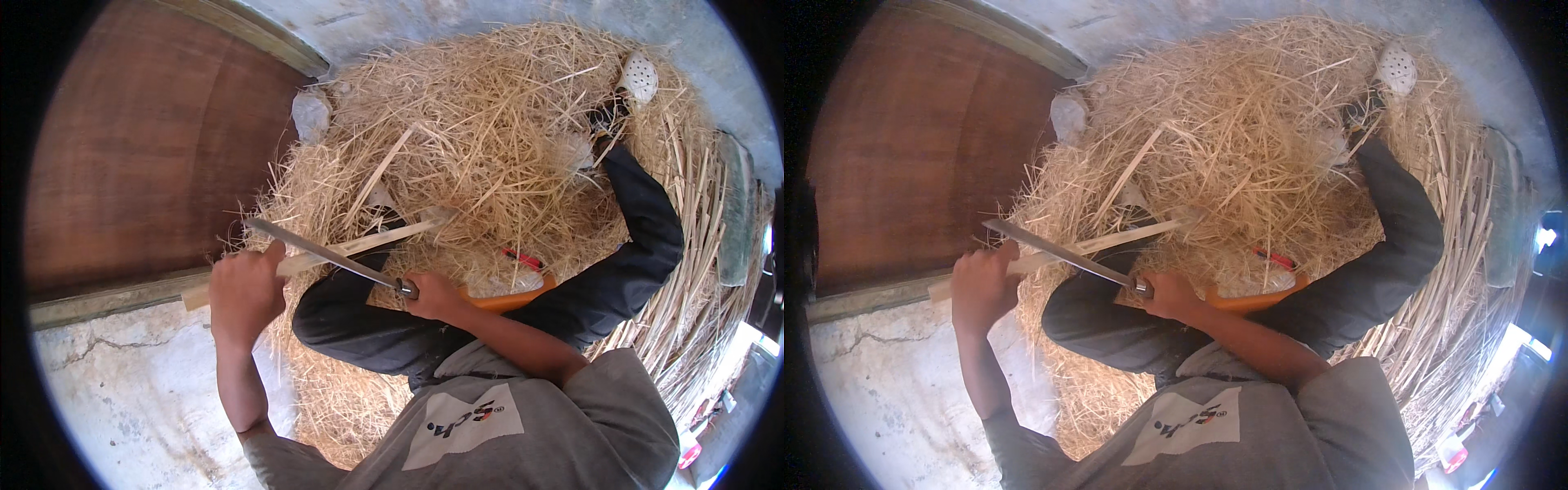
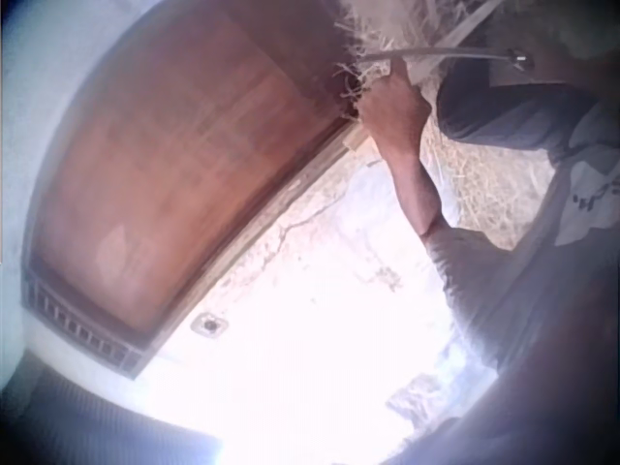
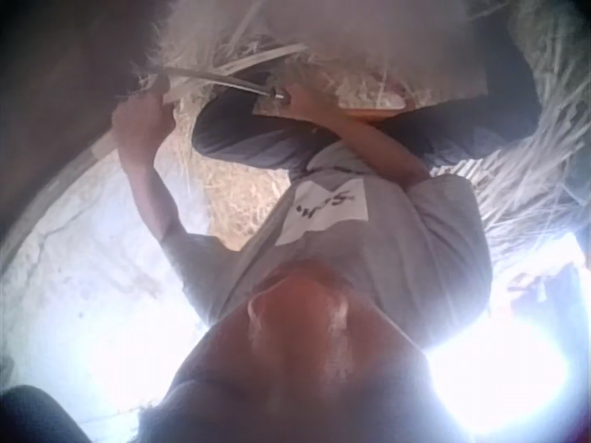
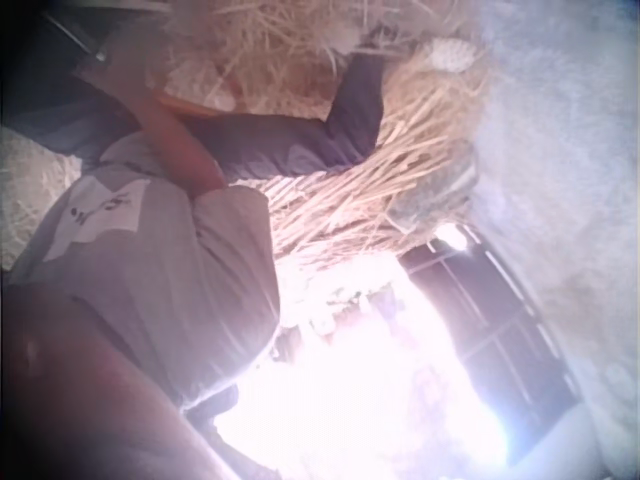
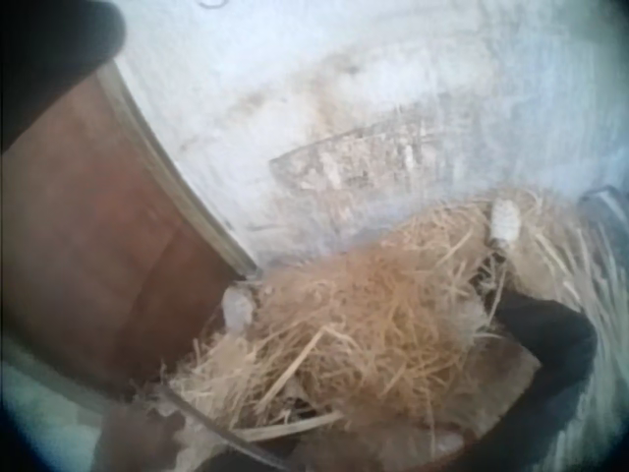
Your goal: The person sits on a pile of straw and uses a knife to split long bamboo strips into thinner pieces. They hold the bamboo with one hand and use the knife to carefully shave and separate the material, creating thin slivers.
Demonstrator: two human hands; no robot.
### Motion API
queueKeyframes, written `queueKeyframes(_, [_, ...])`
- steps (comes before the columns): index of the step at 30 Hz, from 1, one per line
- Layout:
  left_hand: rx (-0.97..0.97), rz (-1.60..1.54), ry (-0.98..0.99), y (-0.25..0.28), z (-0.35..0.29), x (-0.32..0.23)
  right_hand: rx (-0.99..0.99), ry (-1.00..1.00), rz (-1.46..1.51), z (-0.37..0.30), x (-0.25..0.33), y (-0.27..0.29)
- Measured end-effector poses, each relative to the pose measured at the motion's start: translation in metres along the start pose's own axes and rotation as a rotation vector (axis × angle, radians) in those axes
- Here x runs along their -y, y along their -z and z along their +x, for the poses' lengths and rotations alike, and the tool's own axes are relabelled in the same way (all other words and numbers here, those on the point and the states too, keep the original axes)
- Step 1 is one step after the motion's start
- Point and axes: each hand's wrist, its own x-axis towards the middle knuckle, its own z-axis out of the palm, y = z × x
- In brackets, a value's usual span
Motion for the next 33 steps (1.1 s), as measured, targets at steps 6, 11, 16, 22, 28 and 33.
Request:
queueKeyframes(6, [-0.036,-0.003,-0.031,0.002,0.0,-0.012,-0.045,0.107,0.095,-0.015,0.068,0.021])
queueKeyframes(11, [0.025,0.09,-0.006,0.022,0.004,-0.037,-0.04,-0.196,0.13,-0.013,-0.006,0.019])
queueKeyframes(16, [-0.017,0.107,-0.072,0.027,0.013,-0.042,0.064,-0.204,0.021,-0.013,-0.003,0.026])
queueKeyframes(22, [0.01,0.093,-0.043,0.027,0.018,-0.034,-0.075,-0.102,0.112,0.013,-0.023,0.006])
queueKeyframes(28, [-0.024,0.037,-0.022,0.015,0.018,-0.017,0.015,-0.287,0.083,0.025,-0.085,0.011])
queueKeyframes(33, [-0.009,0.018,0.001,0.014,0.012,-0.016,0.045,-0.124,0.08,0.018,-0.039,0.014])
